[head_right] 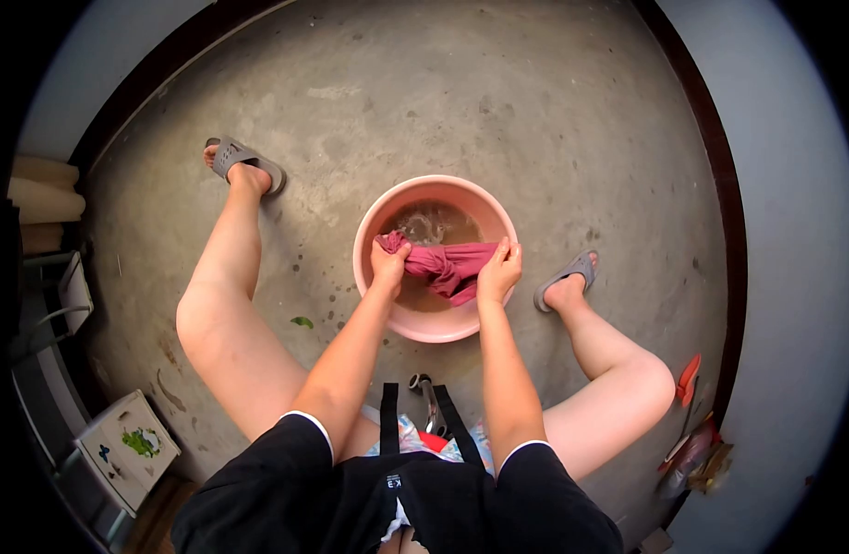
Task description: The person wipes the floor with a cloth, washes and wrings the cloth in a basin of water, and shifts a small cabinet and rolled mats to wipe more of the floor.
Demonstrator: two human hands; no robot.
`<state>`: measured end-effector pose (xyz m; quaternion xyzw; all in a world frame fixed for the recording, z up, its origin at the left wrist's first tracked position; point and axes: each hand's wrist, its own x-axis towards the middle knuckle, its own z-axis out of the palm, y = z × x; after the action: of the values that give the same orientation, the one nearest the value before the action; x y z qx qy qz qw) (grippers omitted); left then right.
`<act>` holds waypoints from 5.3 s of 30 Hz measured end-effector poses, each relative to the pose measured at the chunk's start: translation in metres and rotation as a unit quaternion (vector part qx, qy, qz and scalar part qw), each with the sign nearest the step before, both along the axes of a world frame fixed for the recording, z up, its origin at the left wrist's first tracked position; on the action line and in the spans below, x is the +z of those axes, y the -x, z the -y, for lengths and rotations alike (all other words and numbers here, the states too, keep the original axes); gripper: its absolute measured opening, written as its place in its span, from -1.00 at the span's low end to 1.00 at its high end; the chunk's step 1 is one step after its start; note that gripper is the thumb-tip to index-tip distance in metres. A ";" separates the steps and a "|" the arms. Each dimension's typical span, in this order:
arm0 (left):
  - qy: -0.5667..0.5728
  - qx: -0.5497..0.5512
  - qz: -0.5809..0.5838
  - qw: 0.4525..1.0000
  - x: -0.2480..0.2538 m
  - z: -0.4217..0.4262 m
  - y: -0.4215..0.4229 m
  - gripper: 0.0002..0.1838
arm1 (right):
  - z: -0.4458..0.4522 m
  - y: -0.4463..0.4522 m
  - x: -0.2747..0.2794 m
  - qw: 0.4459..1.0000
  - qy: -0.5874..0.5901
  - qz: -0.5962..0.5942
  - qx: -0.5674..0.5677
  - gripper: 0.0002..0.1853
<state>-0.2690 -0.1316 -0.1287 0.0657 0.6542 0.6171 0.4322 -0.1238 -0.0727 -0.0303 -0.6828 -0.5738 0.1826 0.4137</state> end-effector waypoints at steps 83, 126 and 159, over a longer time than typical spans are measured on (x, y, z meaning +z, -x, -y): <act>0.094 -0.104 0.226 0.964 -0.044 -0.023 -0.022 -0.19 | 0.021 0.048 -0.134 0.924 0.334 -0.162 0.092 -0.51; -0.037 -0.129 0.502 0.854 -0.047 -0.034 0.013 -0.76 | 0.040 0.084 -0.021 0.937 0.150 0.083 0.305 -0.71; -0.001 -0.116 0.557 0.822 -0.055 -0.016 0.016 -0.68 | 0.038 0.085 -0.022 0.940 0.204 0.078 0.261 -0.69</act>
<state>-0.2847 -0.1152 -0.1840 -0.2132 0.2893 0.4941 0.7917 -0.2092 -0.1107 -0.0519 -0.5911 -0.7128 0.3436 0.1568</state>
